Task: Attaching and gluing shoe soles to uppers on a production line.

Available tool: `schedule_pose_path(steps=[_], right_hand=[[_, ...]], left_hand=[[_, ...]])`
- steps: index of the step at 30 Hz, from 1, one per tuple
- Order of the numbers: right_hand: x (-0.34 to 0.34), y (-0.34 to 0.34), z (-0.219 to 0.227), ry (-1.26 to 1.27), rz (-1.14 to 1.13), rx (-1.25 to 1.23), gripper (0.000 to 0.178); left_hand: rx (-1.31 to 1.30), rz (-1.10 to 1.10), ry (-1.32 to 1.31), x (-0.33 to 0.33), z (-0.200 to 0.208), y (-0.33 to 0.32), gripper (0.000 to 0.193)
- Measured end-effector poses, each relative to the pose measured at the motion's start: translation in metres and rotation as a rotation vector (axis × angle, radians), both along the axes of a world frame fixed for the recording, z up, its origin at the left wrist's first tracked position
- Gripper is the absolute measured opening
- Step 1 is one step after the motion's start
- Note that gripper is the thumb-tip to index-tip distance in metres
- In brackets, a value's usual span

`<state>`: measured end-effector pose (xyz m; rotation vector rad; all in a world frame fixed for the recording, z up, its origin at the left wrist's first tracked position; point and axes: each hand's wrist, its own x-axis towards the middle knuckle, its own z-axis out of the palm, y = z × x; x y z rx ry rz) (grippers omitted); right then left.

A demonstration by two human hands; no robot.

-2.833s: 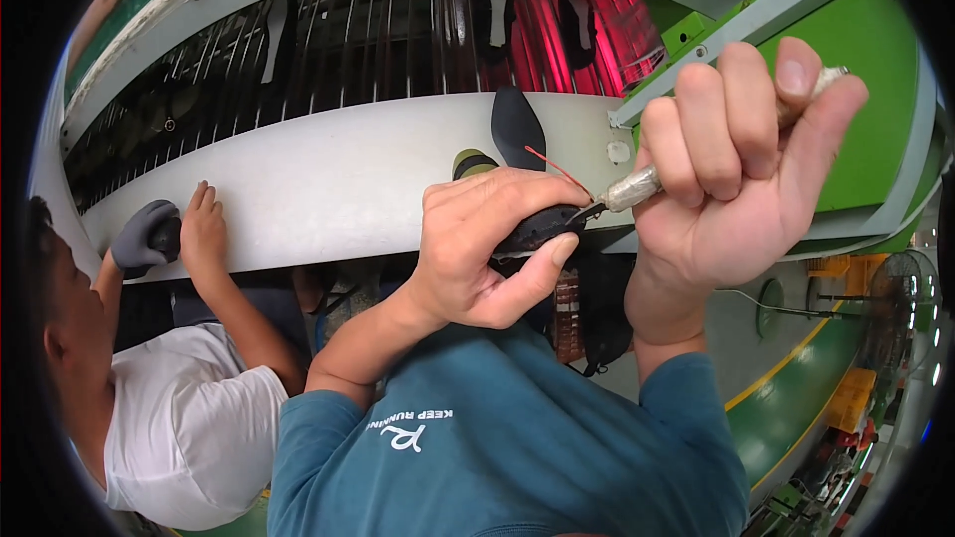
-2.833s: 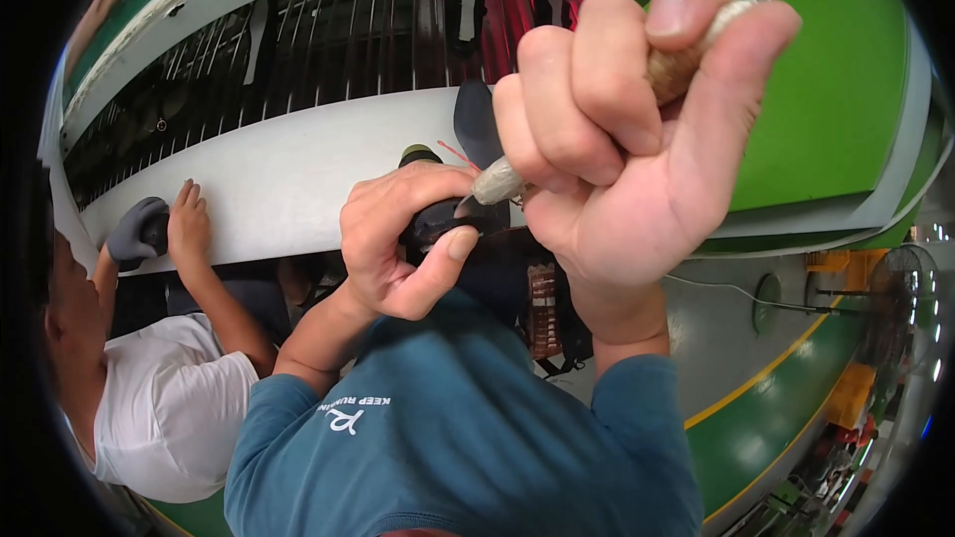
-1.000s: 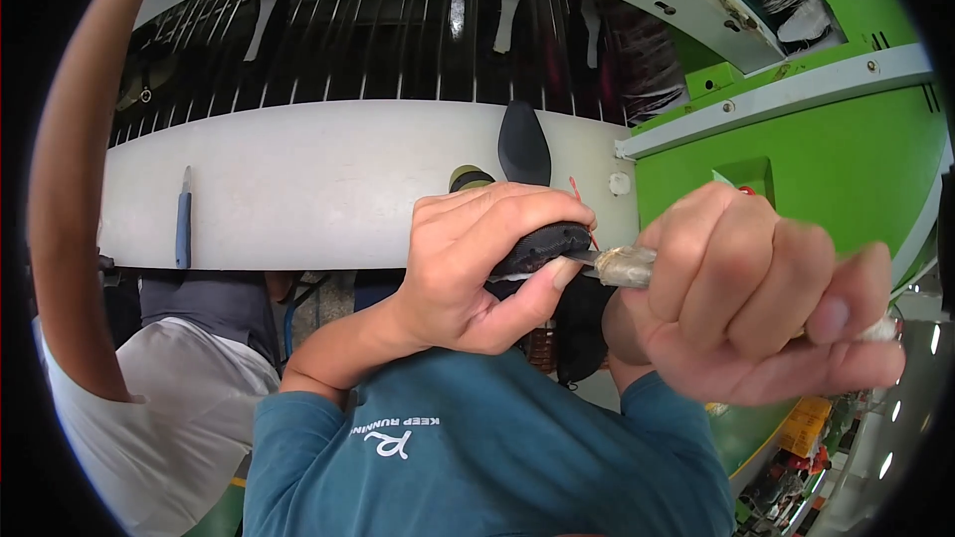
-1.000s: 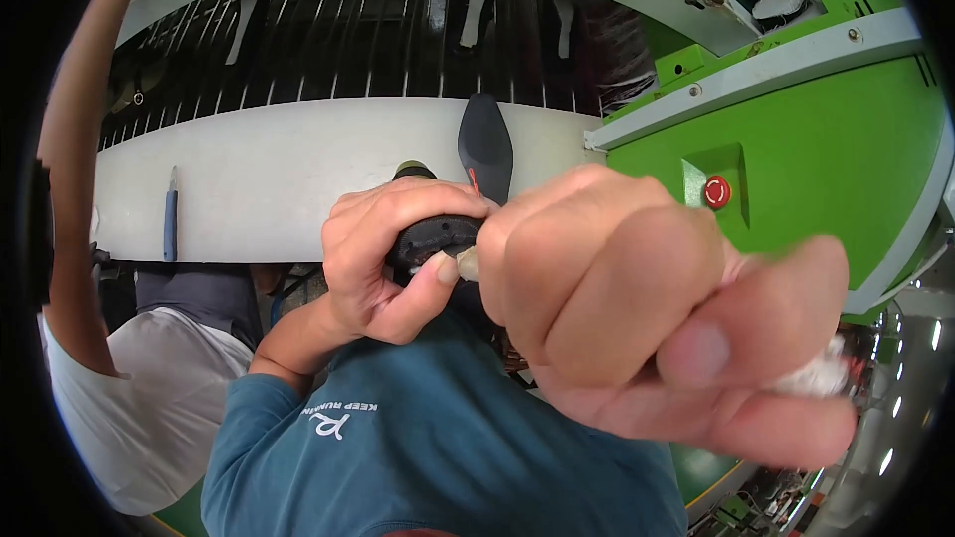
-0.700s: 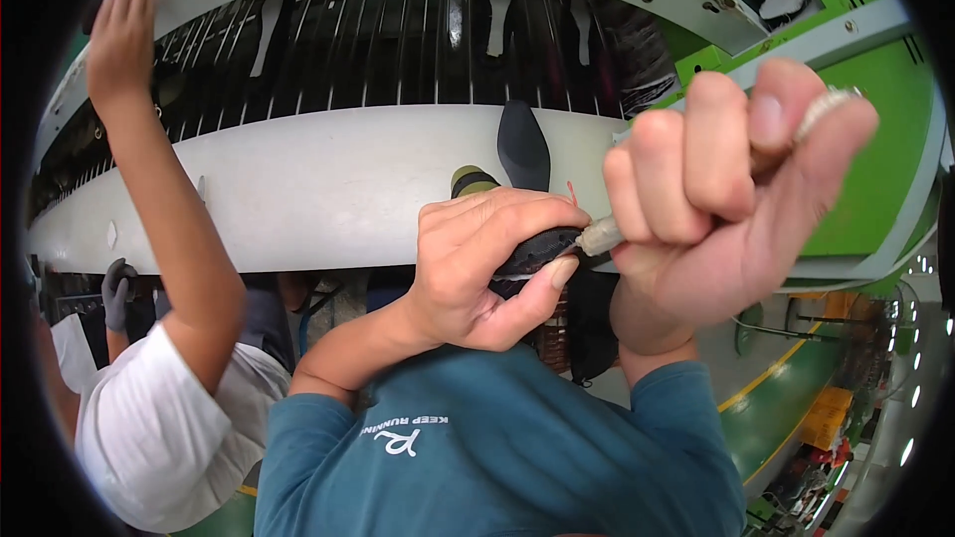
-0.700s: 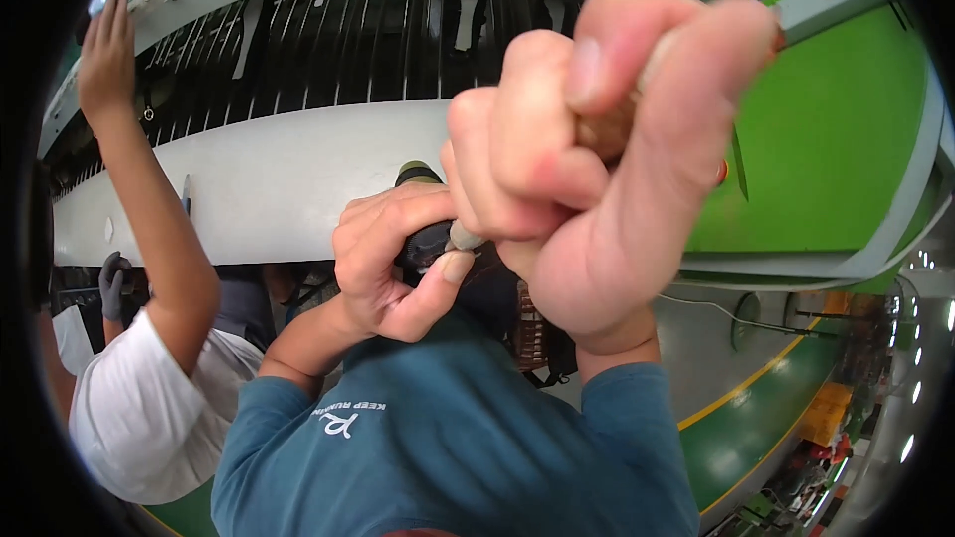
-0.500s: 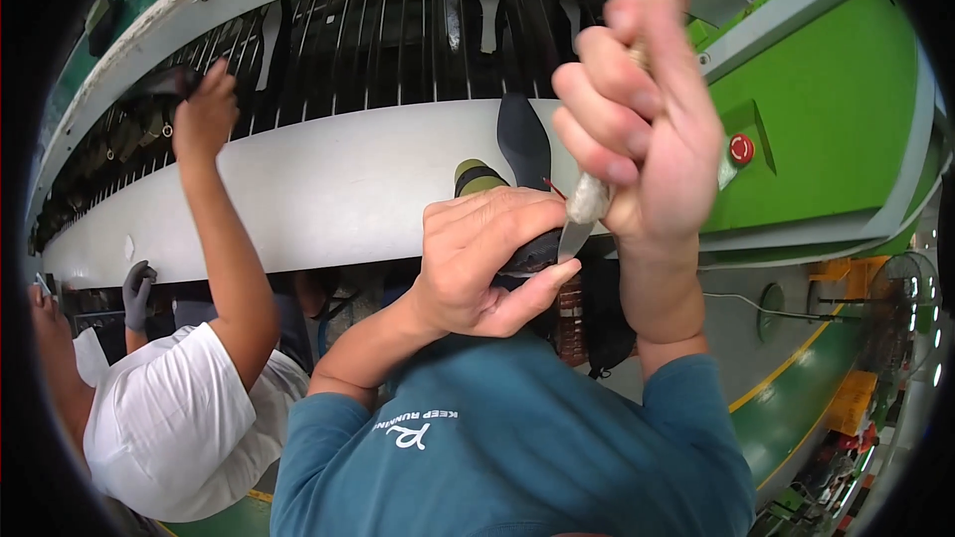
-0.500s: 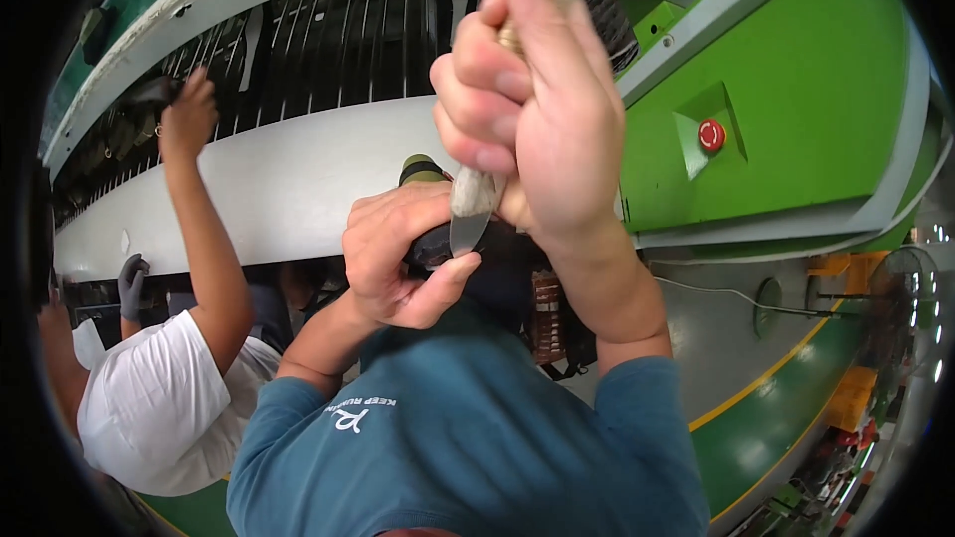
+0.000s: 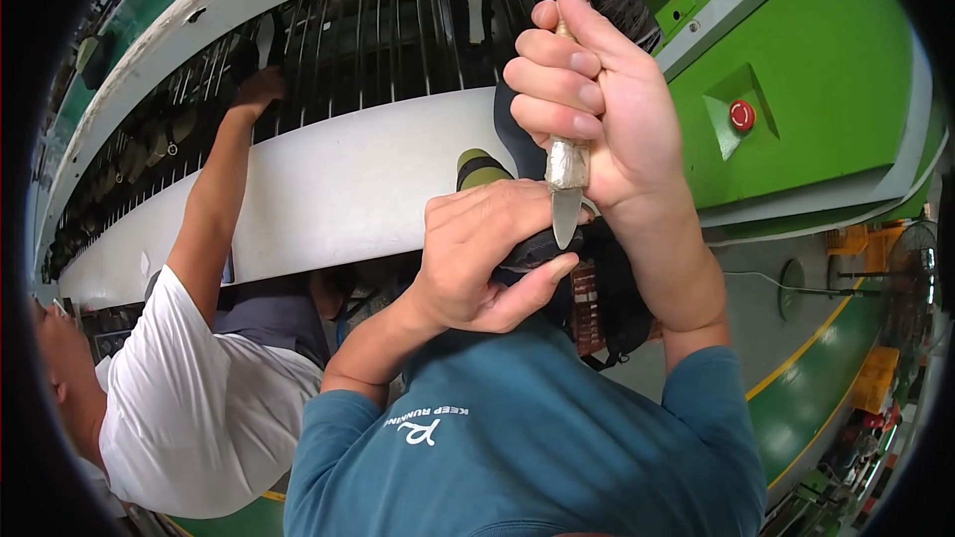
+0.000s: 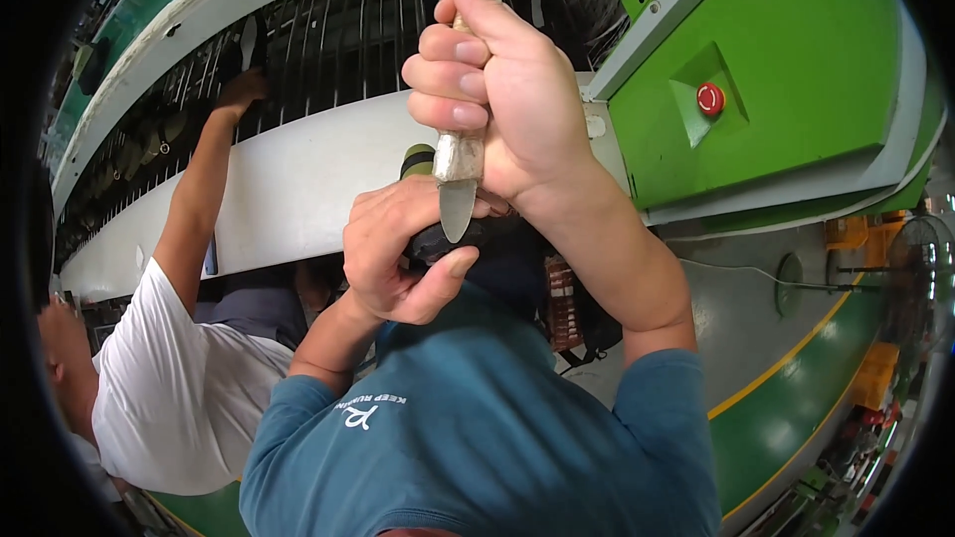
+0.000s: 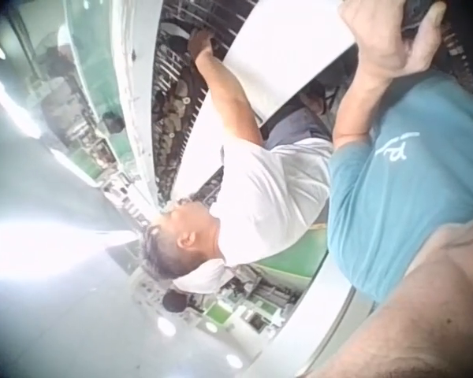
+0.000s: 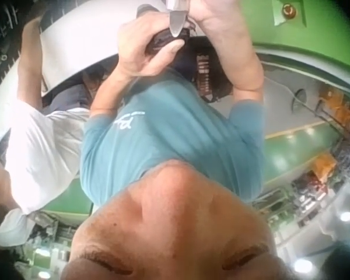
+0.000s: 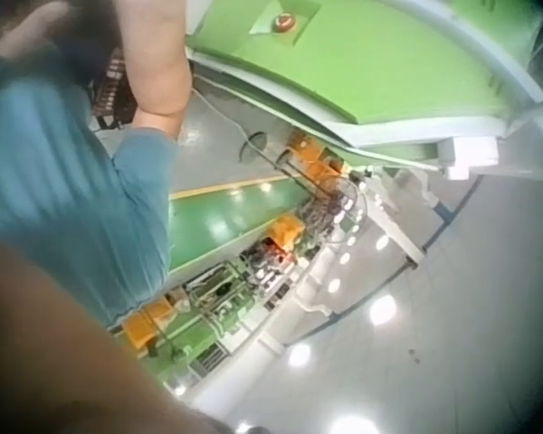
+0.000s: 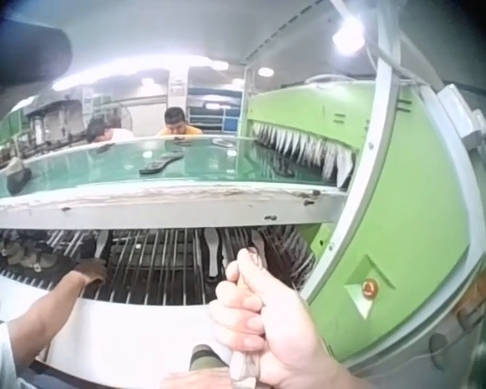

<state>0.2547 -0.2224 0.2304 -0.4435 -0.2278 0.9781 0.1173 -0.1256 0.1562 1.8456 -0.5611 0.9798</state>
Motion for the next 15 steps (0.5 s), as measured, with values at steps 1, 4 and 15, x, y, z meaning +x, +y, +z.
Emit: schedule_pose_path(steps=[1,4,15], right_hand=[[0.000,0.001,0.000,0.002,-0.002,-0.001,0.028],[-0.004,0.003,0.003,-0.067,-0.009,-0.016,0.028],[-0.003,-0.014,0.034,-0.570,-0.156,0.467,0.046]], left_hand=[[0.005,0.003,0.001,0.000,0.000,0.000,0.037],[-0.012,-0.018,0.010,0.000,0.002,0.001,0.037],[-0.078,0.088,0.066,0.013,0.001,0.017,0.034]])
